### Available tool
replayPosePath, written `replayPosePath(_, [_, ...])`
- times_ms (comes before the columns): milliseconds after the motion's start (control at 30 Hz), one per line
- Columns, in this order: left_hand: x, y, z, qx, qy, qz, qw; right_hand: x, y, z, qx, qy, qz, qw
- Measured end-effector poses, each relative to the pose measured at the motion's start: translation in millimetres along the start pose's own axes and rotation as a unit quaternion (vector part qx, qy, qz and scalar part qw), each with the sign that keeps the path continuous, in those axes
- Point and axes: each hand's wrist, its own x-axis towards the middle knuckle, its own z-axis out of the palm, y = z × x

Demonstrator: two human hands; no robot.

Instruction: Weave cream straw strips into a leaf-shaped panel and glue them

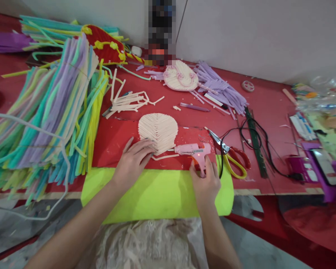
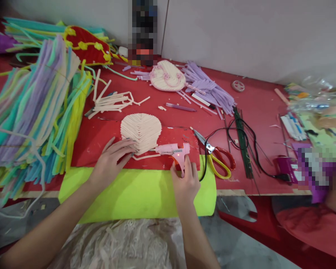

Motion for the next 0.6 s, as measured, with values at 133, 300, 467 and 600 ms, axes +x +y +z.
replayPosePath(133, [0.5,-0.4,0.0,-0.004,0.0,0.0,1.0,0.6,-0.6,-1.3,0.015,-0.008,0.017,1.0])
replayPosePath(300, [0.4,0.7,-1.0,-0.007,0.0,-0.002,1.0,1.3,-1.8,-1.9,0.017,-0.002,0.034,0.999])
replayPosePath(467, [0.2,1.8,-1.7,-0.007,-0.002,-0.005,1.0,1.8,-0.6,-2.4,0.023,-0.001,0.042,0.999])
replayPosePath(600, [0.2,1.9,-1.9,-0.007,-0.004,-0.005,1.0,2.6,-2.7,-4.5,0.029,-0.007,0.053,0.998])
